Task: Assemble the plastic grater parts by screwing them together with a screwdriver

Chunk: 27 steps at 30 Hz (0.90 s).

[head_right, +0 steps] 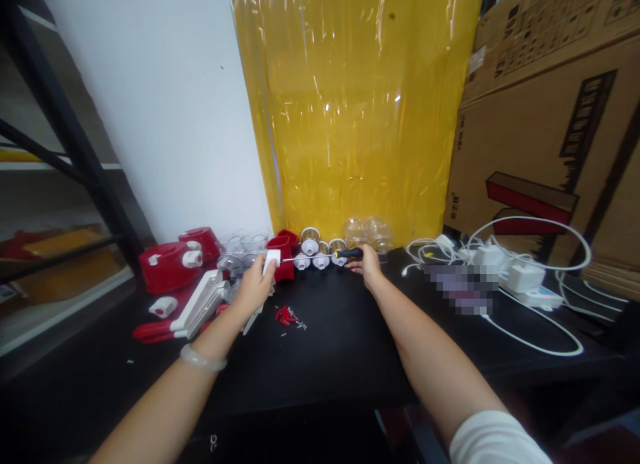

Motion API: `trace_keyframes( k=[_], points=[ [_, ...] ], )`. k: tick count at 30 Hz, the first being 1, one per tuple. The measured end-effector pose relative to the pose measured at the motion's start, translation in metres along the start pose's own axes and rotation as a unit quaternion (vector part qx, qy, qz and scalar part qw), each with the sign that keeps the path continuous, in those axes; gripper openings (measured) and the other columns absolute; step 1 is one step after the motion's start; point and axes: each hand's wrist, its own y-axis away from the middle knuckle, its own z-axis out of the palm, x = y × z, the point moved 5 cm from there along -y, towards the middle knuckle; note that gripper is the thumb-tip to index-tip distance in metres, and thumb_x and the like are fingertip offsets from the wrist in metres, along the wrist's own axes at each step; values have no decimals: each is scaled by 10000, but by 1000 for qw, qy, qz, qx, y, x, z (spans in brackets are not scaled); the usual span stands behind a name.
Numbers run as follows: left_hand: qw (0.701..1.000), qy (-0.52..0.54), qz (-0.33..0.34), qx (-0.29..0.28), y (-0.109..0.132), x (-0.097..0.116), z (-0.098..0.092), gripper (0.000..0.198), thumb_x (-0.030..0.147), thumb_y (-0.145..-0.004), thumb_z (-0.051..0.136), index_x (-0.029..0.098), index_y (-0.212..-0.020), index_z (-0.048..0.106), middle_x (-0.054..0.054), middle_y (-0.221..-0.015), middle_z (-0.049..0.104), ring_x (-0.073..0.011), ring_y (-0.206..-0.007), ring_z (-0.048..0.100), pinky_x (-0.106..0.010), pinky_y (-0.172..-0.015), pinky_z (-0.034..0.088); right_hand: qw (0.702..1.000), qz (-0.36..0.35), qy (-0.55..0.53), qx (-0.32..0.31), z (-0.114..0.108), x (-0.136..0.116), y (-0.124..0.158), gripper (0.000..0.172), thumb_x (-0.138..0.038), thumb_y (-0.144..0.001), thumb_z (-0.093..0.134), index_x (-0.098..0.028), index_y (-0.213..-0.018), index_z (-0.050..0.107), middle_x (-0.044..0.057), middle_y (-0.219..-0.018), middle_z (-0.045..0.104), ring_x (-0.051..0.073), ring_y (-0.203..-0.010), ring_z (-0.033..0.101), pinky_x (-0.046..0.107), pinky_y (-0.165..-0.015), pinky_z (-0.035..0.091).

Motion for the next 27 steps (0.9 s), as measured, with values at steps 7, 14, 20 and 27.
trace_keyframes(
  k=[7,14,20,27],
  points=[
    [1000,-6,2,18,-1,-1,-1,468,524,-957,352,152,-1179,528,-37,-643,647,-238,-614,667,-323,-619,466,998,-56,-3,-9,2,-2,-1,80,-228,-845,425,-205,-877,495,-25,-490,590,109,-315,511,172,-352,365],
    [1000,4,5,10,0,1,0,443,512,-959,357,159,-1167,525,-10,-608,622,-225,-561,649,-321,-613,456,996,-83,17,15,1,-4,-1,67,-235,-849,457,-207,-894,498,-43,-475,563,105,-321,505,167,-342,354],
    [1000,-2,2,14,0,0,-1,466,528,-958,350,158,-1171,536,-11,-605,624,-232,-584,657,-328,-631,465,995,-98,16,20,-1,-2,-6,80,-240,-850,494,-214,-926,489,-62,-463,555,96,-302,478,165,-323,336],
    [1000,-8,6,19,-1,1,-2,463,520,-957,351,157,-1175,538,-35,-660,657,-229,-587,656,-327,-625,466,989,-141,31,30,-5,-1,-12,189,-370,-818,605,-210,-860,515,-85,-388,484,78,-264,392,165,-287,274]
  ],
)
